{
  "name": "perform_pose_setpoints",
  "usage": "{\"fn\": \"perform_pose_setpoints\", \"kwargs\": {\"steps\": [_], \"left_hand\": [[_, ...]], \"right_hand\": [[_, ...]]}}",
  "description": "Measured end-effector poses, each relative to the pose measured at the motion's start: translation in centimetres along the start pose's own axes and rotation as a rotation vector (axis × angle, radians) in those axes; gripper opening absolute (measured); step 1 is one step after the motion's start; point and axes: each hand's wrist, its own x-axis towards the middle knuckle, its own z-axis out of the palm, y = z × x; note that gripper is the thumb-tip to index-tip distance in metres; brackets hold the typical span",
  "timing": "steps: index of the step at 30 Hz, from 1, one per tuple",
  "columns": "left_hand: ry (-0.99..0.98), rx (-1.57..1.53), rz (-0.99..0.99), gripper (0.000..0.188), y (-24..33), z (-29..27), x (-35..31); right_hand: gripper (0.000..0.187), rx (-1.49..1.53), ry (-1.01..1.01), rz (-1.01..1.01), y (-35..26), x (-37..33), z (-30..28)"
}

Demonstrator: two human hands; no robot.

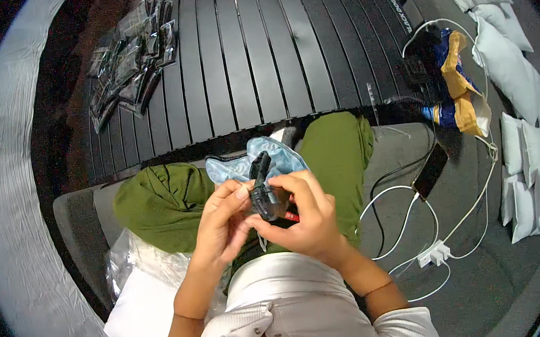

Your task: Trimming excess fabric or loose threads from a textile pouch using a pair of nippers.

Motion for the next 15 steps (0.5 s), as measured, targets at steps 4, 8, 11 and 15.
{"fn": "perform_pose_setpoints", "kwargs": {"steps": [4, 8, 11, 15], "left_hand": [[-0.012, -0.085, -0.076, 0.008, -0.2, 0.9, 0.1], [0.022, 0.355, 0.252, 0.005, -0.7, 0.6, 0.9], [-0.003, 0.67, 0.472, 0.007, -0.4, 1.0, 1.6], [-0.173, 0.849, 0.444, 0.011, -0.4, 1.8, 4.6]], "right_hand": [[0.034, -0.197, 0.129, -0.116, 0.4, -0.3, 0.2], [0.022, -0.118, 0.168, -0.078, 0.6, -0.3, -0.2], [0.015, -0.04, 0.027, 0.04, 0.5, -0.5, -0.9], [0.005, 0.364, 0.034, 0.422, 1.7, -0.6, -2.1]]}}
